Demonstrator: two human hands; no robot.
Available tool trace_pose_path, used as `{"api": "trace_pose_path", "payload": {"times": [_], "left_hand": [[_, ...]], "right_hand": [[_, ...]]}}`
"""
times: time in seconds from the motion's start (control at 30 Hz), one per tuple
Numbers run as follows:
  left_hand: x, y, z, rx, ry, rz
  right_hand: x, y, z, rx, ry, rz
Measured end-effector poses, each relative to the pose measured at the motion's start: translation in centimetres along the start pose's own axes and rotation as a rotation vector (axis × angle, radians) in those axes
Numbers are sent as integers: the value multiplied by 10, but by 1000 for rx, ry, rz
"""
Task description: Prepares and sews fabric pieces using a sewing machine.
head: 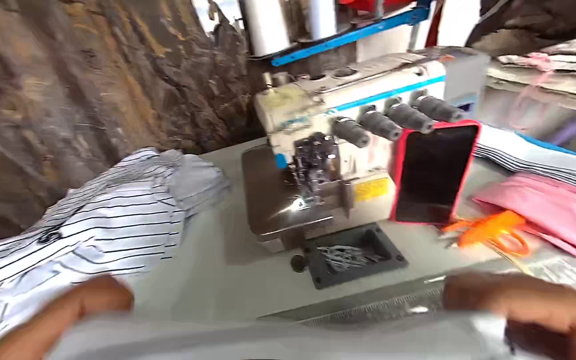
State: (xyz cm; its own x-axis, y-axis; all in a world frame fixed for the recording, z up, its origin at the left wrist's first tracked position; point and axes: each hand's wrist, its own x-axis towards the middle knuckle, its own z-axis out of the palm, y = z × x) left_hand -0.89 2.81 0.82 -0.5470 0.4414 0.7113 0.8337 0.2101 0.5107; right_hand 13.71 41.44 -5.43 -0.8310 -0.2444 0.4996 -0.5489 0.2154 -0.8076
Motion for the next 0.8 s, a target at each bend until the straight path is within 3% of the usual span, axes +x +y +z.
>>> {"api": "trace_pose_path", "payload": {"times": [0.1,0.17,0.23,0.33,0.4,0.57,0.67,0.8], "left_hand": [[64,-41,-12,670,227,113],[88,-61,2,846,122,69],[76,-64,40,797,7,139],[36,-50,117,438,-159,457],[32,-48,137,347,-271,514],[27,-66,132,527,-184,454],[25,-71,123,456,-215,405],[24,-78,121,458,-209,363]], "right_hand": [[42,11,27,56,379,12],[74,32,54,-33,652,51],[93,53,70,-132,782,134],[99,66,87,-292,893,130],[94,64,99,-278,907,115],[67,67,131,-59,728,177],[60,64,140,51,698,106],[57,66,132,-24,678,11]]}}
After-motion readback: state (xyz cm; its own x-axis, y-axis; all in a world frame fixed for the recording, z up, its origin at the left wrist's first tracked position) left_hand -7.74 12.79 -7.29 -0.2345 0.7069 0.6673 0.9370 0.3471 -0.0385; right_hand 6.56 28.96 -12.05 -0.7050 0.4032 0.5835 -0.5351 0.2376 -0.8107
